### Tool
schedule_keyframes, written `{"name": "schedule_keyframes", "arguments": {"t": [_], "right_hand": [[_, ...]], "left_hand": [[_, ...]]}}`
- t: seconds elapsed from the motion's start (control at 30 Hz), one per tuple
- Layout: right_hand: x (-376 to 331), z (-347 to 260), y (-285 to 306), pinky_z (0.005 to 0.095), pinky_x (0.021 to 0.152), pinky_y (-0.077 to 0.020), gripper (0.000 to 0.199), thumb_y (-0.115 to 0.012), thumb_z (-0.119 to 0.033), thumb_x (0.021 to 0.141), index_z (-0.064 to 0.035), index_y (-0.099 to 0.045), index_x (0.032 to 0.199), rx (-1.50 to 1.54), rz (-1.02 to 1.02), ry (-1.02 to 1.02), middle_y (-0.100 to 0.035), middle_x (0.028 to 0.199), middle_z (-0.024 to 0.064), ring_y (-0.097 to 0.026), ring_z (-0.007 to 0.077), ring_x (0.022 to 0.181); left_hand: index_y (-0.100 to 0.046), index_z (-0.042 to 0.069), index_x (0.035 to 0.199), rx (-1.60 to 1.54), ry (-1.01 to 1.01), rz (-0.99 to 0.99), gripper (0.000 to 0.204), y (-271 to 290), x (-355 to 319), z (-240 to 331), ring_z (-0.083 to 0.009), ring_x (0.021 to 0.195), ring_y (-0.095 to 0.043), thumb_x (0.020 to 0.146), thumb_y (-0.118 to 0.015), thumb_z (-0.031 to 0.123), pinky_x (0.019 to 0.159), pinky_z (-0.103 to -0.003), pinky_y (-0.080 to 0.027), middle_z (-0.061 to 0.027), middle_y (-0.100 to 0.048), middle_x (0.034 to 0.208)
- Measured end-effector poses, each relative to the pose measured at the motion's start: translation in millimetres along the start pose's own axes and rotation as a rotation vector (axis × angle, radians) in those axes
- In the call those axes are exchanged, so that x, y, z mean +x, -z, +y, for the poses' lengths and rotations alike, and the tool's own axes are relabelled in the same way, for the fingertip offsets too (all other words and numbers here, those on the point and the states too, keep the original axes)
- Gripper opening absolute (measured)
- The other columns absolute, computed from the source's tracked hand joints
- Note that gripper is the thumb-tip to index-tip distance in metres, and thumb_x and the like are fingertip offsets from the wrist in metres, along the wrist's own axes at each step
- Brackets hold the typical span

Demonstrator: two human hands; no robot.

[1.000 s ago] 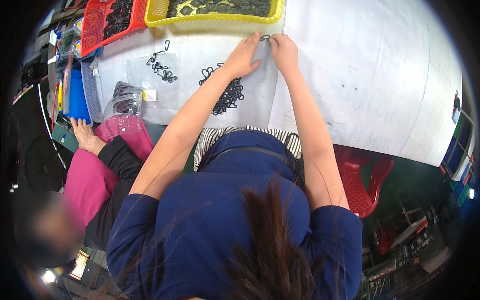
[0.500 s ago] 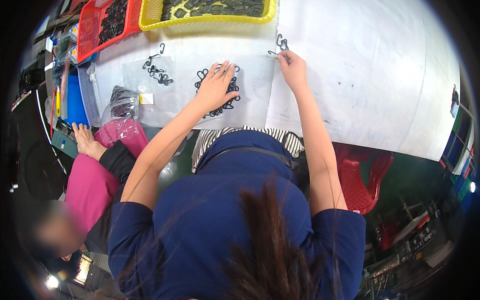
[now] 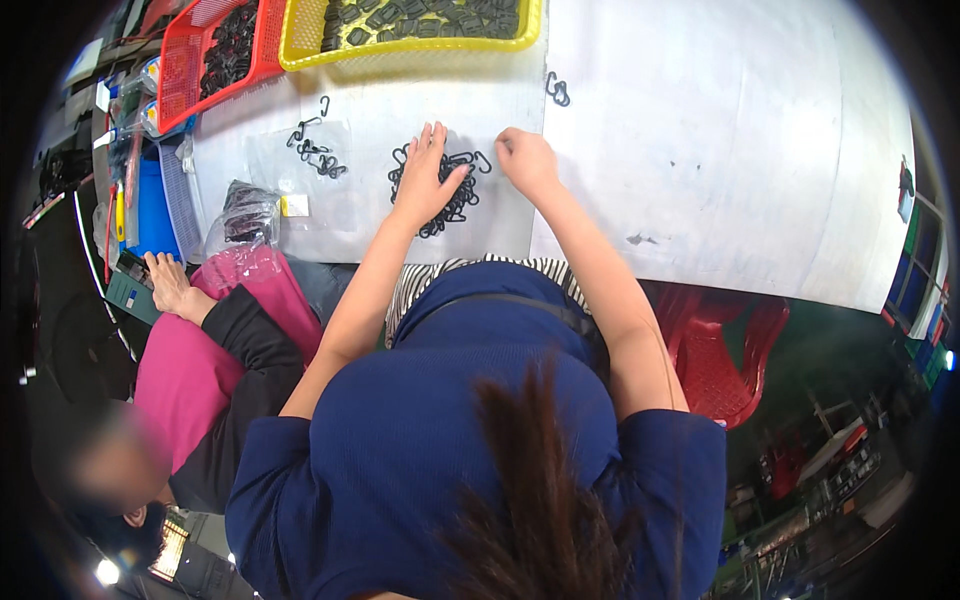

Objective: The person sorts small black hooks on a white table, separating them into piles and placing them into a red basket. The person then carries the basket to a scale and waits while another person operates it.

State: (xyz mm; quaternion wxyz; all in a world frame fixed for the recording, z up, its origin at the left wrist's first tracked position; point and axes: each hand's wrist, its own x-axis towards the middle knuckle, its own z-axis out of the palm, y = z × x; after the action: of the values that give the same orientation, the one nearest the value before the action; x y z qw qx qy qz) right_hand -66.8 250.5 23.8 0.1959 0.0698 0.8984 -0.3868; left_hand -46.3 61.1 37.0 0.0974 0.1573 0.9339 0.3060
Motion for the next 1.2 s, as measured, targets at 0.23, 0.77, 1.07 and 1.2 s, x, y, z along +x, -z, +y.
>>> {"name": "schedule_keyframes", "arguments": {"t": [0.23, 0.77, 1.07, 1.2], "right_hand": [[46, 50, 47, 0.0368, 0.062, -0.0466, 0.02, -0.062, -0.019, 0.074, -0.0046, -0.06, 0.088, -0.157, 0.482, -0.101, -0.062, 0.073, 0.0132, -0.059, 0.0276, 0.068], [50, 51, 36, 0.0356, 0.063, -0.0475, 0.02, -0.064, -0.018, 0.069, 0.0009, -0.062, 0.075, 0.081, 0.358, -0.132, -0.062, 0.068, 0.0161, -0.061, 0.028, 0.064], [30, 29, 40, 0.0241, 0.04, -0.0417, 0.02, -0.068, -0.021, 0.072, -0.0016, -0.063, 0.075, 0.475, -0.059, -0.225, -0.057, 0.062, 0.0051, -0.05, 0.0114, 0.045], [16, 10, 15, 0.0313, 0.05, -0.0463, 0.021, -0.066, -0.02, 0.072, -0.0008, -0.061, 0.08, 0.431, -0.098, -0.157, -0.06, 0.065, 0.0103, -0.057, 0.0194, 0.055]], "left_hand": [[-0.026, -0.006, 0.131, -0.02, -0.006, -0.013, 0.068, 1, -20, -2, -0.0348, 0.128, -0.024, 0.079, -0.059, 0.023, 0.106, -0.044, -0.018, -0.0225, -0.037, 0.131], [-0.031, -0.005, 0.13, -0.15, 0.034, 0.005, 0.064, -20, -39, 13, -0.0351, 0.129, -0.025, 0.078, -0.059, 0.02, 0.104, -0.042, -0.022, -0.0211, -0.037, 0.132], [-0.032, -0.005, 0.129, -0.22, 0.066, 0.049, 0.062, -24, -40, 16, -0.0364, 0.128, -0.026, 0.078, -0.058, 0.018, 0.103, -0.041, -0.025, -0.0244, -0.036, 0.132], [-0.028, -0.003, 0.133, -0.224, 0.176, 0.117, 0.065, -22, -39, 14, -0.0392, 0.127, -0.026, 0.079, -0.058, 0.018, 0.103, -0.041, -0.023, -0.0302, -0.027, 0.134]]}}
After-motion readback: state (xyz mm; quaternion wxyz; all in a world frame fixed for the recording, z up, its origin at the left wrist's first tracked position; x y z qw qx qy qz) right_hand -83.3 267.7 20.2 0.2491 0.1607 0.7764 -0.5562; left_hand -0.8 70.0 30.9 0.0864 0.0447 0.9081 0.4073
